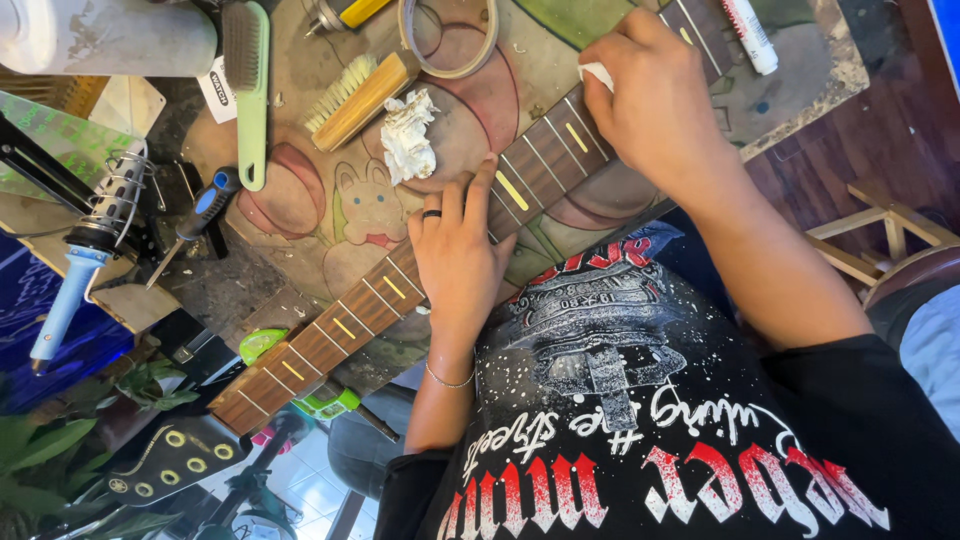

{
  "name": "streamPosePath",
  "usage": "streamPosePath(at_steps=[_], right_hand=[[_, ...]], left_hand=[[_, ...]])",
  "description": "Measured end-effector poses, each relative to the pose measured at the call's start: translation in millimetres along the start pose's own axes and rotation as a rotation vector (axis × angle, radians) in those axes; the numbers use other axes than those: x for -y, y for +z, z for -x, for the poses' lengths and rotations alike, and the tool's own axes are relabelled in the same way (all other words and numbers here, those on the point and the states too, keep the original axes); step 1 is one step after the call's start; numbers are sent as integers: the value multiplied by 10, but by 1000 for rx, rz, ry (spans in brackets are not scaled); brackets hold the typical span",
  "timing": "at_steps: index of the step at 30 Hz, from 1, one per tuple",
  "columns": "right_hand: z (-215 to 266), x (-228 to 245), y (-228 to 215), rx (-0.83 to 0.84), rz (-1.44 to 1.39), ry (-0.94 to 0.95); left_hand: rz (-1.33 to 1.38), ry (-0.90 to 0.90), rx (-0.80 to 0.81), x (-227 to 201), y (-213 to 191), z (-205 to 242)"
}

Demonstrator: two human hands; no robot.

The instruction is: The person wipes the fretboard of a guitar neck with a white cloth, moving along the length of the neck and between the frets. The guitar neck is clamped to a workbench, and the person uses both hands to hold the neck and wipe the surface.

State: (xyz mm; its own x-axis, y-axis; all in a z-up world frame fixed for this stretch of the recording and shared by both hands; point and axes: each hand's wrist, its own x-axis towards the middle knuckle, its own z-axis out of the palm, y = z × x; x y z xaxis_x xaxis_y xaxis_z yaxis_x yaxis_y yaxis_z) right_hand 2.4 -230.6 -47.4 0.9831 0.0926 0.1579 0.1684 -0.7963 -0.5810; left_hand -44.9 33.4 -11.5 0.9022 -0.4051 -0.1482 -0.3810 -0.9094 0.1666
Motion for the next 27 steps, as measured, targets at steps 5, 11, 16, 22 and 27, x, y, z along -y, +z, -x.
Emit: streamPosePath(at_steps=[5,11,16,22,27], right_hand=[[68,101,-19,-72,-58,-6],[686,98,-265,108,23,141],[661,65,-149,9,39,69],[42,103,-6,-50,-24,21],[283,163,-155,19,17,129]], left_hand=[[47,-38,3,2,6,-7],[52,-34,16,-10,-34,-21],[50,-28,32,2,-3,8],[30,-26,14,-1,5,9],[68,-54,37,-8,-41,-18]])
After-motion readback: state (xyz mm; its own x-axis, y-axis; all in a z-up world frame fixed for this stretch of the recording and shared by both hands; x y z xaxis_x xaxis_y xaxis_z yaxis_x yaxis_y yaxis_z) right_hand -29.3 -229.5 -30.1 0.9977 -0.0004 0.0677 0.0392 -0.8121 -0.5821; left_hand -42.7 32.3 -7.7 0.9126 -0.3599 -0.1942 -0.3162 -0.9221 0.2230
